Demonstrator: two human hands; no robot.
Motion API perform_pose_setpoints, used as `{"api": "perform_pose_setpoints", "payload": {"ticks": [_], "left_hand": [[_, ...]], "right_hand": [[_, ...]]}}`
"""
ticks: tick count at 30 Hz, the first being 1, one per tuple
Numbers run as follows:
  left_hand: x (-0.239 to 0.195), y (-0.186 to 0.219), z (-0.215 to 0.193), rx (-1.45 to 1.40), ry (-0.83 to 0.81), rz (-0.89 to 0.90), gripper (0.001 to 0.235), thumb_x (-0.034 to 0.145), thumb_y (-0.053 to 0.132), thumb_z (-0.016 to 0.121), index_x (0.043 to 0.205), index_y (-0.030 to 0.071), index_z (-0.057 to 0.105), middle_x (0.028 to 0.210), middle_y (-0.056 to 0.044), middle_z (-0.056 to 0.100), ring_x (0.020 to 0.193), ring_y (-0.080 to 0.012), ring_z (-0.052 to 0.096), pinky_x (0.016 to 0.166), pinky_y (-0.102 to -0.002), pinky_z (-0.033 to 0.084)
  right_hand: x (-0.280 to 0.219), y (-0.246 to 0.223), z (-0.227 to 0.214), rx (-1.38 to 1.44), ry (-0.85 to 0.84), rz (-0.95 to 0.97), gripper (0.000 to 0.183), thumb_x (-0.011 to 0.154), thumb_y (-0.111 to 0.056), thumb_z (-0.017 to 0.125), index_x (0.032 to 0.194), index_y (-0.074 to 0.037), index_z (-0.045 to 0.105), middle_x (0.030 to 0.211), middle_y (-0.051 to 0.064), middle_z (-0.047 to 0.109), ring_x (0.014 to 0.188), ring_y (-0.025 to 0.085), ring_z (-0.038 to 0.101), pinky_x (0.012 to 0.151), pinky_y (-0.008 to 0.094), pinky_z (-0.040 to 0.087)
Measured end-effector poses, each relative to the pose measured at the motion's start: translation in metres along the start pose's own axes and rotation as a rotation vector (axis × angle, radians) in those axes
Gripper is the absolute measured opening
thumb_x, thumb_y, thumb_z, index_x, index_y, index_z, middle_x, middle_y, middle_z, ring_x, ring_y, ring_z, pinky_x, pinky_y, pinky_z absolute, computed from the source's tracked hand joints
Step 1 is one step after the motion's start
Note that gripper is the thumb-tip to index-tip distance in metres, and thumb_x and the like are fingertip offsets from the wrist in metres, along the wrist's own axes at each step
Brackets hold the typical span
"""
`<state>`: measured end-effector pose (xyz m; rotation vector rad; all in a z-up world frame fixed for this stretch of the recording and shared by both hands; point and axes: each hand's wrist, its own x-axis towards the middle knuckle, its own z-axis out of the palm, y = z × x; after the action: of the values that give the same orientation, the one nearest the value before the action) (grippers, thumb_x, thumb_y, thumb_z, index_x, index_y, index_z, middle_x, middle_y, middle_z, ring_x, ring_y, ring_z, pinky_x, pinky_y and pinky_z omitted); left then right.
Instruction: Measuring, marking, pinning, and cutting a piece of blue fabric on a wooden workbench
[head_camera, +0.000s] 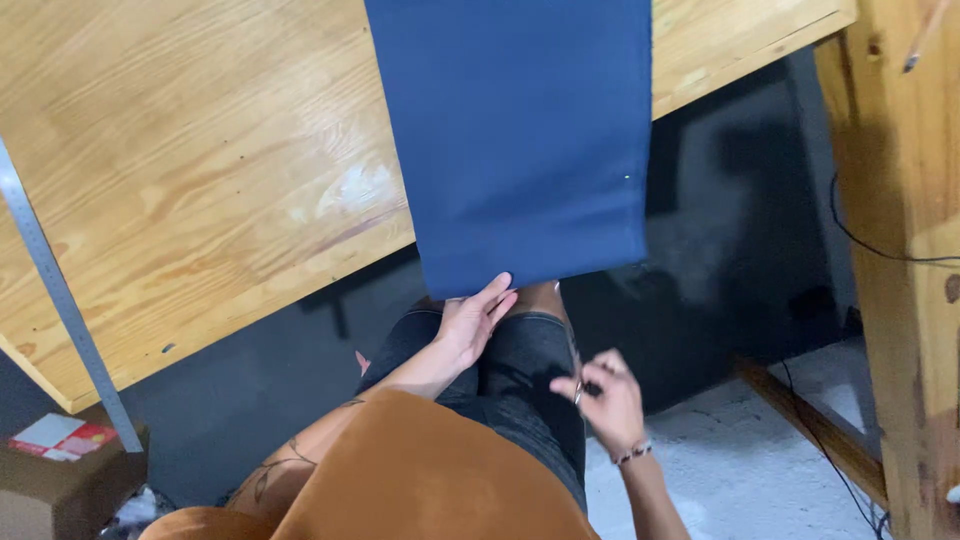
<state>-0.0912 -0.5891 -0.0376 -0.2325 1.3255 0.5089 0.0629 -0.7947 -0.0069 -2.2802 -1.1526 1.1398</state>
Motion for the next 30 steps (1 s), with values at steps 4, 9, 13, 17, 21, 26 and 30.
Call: {"api": "perform_pose_setpoints", "payload": {"ticks": [4,9,13,17,21,26,30], "left_hand": [[0.009,-0.009,-0.004,0.141,-0.067,0.046,0.058,0.079,0.004,0.08,0.133,0.009,0.06,0.118,-0.013,0.074,0.095,-0.0256,0.074,0.089,-0.034,0.062],[-0.017,-0.002,0.005,0.241,-0.007,0.068,0.055,0.075,0.012,0.083,0.126,0.001,0.066,0.118,-0.014,0.075,0.101,-0.027,0.074,0.095,-0.035,0.061],[-0.015,-0.006,-0.008,0.247,0.009,0.053,0.052,0.076,0.011,0.083,0.124,0.003,0.065,0.117,-0.014,0.074,0.101,-0.0294,0.074,0.092,-0.032,0.062],[-0.018,-0.007,-0.023,0.232,-0.01,0.064,0.045,0.079,0.008,0.082,0.12,0.008,0.065,0.113,-0.013,0.075,0.097,-0.0273,0.074,0.091,-0.035,0.062],[-0.01,-0.008,-0.031,0.256,-0.066,0.045,0.032,0.083,0.008,0.081,0.113,0.006,0.069,0.106,-0.012,0.075,0.097,-0.0246,0.074,0.092,-0.034,0.063],[0.003,-0.016,-0.038,0.225,-0.128,0.042,0.039,0.085,0.008,0.078,0.121,0.006,0.064,0.114,-0.012,0.072,0.104,-0.0272,0.07,0.099,-0.041,0.06],[-0.011,-0.003,-0.032,0.297,-0.146,0.049,0.033,0.086,0.013,0.077,0.116,0.002,0.066,0.107,-0.013,0.073,0.1,-0.0263,0.073,0.095,-0.037,0.062]], "right_hand": [[-0.023,0.002,0.026,0.086,-0.028,0.061,0.03,0.067,-0.036,0.094,0.064,-0.018,0.07,0.063,-0.005,0.056,0.056,0.008,0.047,0.056,0.029,0.037],[-0.022,-0.017,0.028,0.318,-0.137,0.151,0.044,0.074,-0.021,0.091,0.062,-0.015,0.049,0.049,-0.003,0.064,0.047,0.004,0.056,0.052,0.025,0.043],[-0.023,-0.012,0.032,0.374,-0.32,0.27,0.033,0.077,-0.029,0.088,0.067,-0.015,0.06,0.06,-0.005,0.054,0.059,0.007,0.042,0.054,0.027,0.035],[-0.025,-0.018,0.033,0.391,-0.422,0.231,0.047,0.073,-0.064,0.077,0.074,-0.018,0.066,0.062,-0.007,0.058,0.059,0.006,0.042,0.056,0.028,0.032],[-0.014,-0.03,0.026,0.375,-0.404,0.161,0.045,0.077,-0.061,0.076,0.078,-0.018,0.063,0.066,-0.006,0.06,0.057,0.008,0.042,0.056,0.029,0.034],[-0.012,-0.006,0.036,0.348,-0.411,0.1,0.045,0.078,-0.061,0.076,0.085,-0.018,0.063,0.071,-0.005,0.059,0.061,0.01,0.044,0.059,0.029,0.036],[-0.004,-0.025,0.033,0.301,-0.417,0.098,0.038,0.079,-0.048,0.085,0.083,-0.018,0.061,0.063,-0.004,0.049,0.06,0.011,0.039,0.057,0.03,0.033]]}}
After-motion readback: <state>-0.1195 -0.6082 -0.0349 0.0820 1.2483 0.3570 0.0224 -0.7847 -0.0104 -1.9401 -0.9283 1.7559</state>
